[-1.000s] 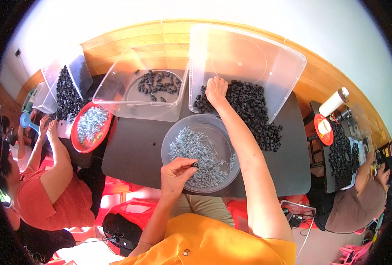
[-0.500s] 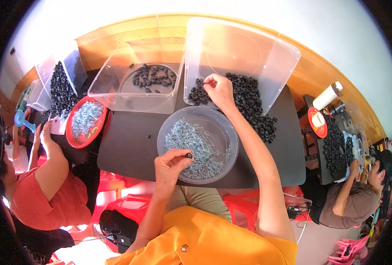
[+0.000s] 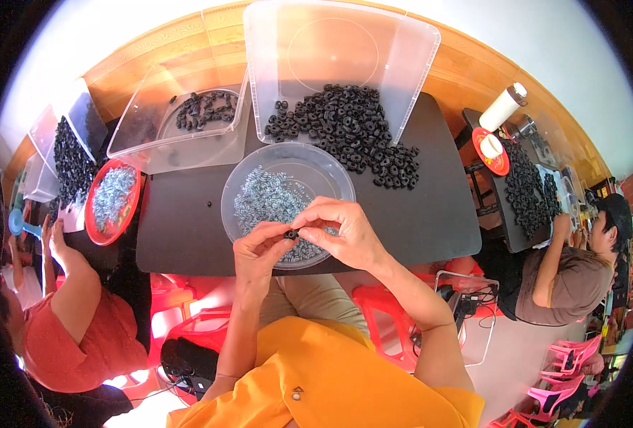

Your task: Sorting small black rubber components into a tray at a shared workbench.

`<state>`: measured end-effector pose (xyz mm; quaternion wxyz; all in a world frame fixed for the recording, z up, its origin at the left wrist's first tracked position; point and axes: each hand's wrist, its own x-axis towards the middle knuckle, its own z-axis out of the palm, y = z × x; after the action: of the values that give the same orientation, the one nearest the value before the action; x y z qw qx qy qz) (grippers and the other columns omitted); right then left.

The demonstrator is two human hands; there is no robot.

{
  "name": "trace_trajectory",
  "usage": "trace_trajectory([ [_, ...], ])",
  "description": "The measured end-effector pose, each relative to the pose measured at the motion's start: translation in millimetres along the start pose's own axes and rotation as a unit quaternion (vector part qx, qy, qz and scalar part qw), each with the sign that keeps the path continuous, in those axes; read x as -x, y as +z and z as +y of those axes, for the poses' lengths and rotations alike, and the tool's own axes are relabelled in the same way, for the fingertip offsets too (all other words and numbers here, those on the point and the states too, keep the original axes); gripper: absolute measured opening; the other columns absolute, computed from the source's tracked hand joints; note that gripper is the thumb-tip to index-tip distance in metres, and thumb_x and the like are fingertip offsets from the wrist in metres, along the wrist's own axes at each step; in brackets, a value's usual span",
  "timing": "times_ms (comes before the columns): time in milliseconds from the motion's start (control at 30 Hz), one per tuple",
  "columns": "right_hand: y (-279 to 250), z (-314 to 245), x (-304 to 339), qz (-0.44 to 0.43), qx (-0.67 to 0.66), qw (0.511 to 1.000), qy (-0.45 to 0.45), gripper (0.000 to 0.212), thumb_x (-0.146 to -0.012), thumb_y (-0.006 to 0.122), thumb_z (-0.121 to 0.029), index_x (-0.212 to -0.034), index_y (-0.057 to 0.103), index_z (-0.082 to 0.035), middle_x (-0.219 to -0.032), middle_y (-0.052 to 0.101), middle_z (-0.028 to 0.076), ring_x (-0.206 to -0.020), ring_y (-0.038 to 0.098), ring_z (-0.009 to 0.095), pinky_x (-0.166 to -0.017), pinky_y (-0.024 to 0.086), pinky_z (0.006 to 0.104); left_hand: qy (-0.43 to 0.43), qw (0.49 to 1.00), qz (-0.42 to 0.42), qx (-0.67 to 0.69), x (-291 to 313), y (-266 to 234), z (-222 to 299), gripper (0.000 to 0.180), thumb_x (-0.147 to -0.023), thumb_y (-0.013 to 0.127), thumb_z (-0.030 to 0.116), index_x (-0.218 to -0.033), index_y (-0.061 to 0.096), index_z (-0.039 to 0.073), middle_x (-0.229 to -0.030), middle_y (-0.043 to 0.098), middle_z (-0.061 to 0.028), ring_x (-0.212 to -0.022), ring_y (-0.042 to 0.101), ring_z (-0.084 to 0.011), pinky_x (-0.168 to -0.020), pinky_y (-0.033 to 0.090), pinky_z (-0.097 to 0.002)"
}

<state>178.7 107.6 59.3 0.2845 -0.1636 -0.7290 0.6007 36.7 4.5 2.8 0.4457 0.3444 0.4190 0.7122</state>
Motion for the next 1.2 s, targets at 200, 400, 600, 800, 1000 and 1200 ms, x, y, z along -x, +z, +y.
trace_trajectory([
  [200,3.6,0.8,1.2,0.005,0.065,0.998,-0.009,0.011,-0.079,0.060,0.006,-0.089,0.063,0.003,-0.083,0.061,0.008,-0.077,0.062,0.014,-0.069,0.051,0.0259,0.013,1.000,-0.004,-0.002,3.9,1.1,-0.4,0.027,-0.075,0.061,-0.013,-0.099,0.065,-0.002,-0.096,0.058,-0.0077,-0.088,0.058,-0.0136,-0.078,0.049,-0.0230],
  [400,8.7,-3.6,-0.1,0.012,0.177,0.983,-0.040,0.010,-0.075,0.062,0.007,-0.084,0.062,0.002,-0.080,0.061,0.010,-0.070,0.063,0.018,-0.064,0.050,0.0270,0.028,0.999,-0.010,-0.044,4.4,-1.3,-1.4,0.026,-0.075,0.062,-0.013,-0.098,0.065,-0.002,-0.096,0.058,-0.0078,-0.088,0.058,-0.0138,-0.077,0.048,-0.0234],
  [600,17.0,3.8,0.7,0.025,0.266,0.958,-0.107,0.010,-0.073,0.059,0.008,-0.080,0.056,0.001,-0.076,0.056,0.012,-0.064,0.059,0.027,-0.057,0.048,0.0327,0.038,0.992,0.006,-0.118,3.0,1.4,-3.7,0.022,-0.073,0.063,-0.012,-0.092,0.066,-0.002,-0.092,0.060,-0.0063,-0.084,0.057,-0.0119,-0.072,0.047,-0.0212],
  [800,24.9,18.5,-1.1,0.037,0.392,0.906,-0.157,0.012,-0.070,0.057,0.006,-0.079,0.052,0.000,-0.076,0.051,0.010,-0.070,0.054,0.029,-0.057,0.046,0.0373,0.031,0.985,0.052,-0.163,-1.2,3.4,-16.0,0.018,-0.073,0.063,-0.012,-0.090,0.065,-0.004,-0.087,0.060,-0.0049,-0.075,0.058,-0.0101,-0.067,0.048,-0.0220],
  [1000,29.3,18.7,5.6,0.019,0.450,0.874,-0.180,0.024,-0.065,0.059,0.010,-0.088,0.057,0.001,-0.085,0.055,0.010,-0.077,0.056,0.027,-0.064,0.049,0.0345,-0.018,0.970,0.088,-0.227,-3.6,7.5,-11.4,0.014,-0.074,0.064,-0.005,-0.088,0.065,-0.005,-0.076,0.064,-0.0043,-0.069,0.059,-0.0089,-0.065,0.048,-0.0223],
  [1200,32.7,16.6,8.4,0.023,0.457,0.869,-0.187,0.045,-0.061,0.063,0.008,-0.105,0.056,-0.002,-0.092,0.056,0.010,-0.083,0.056,0.028,-0.068,0.052,0.0341,-0.031,0.978,0.086,-0.187,-5.5,7.3,-8.1,0.013,-0.076,0.064,0.000,-0.088,0.065,-0.005,-0.073,0.066,-0.0067,-0.067,0.061,-0.0096,-0.063,0.049,-0.0233],
])
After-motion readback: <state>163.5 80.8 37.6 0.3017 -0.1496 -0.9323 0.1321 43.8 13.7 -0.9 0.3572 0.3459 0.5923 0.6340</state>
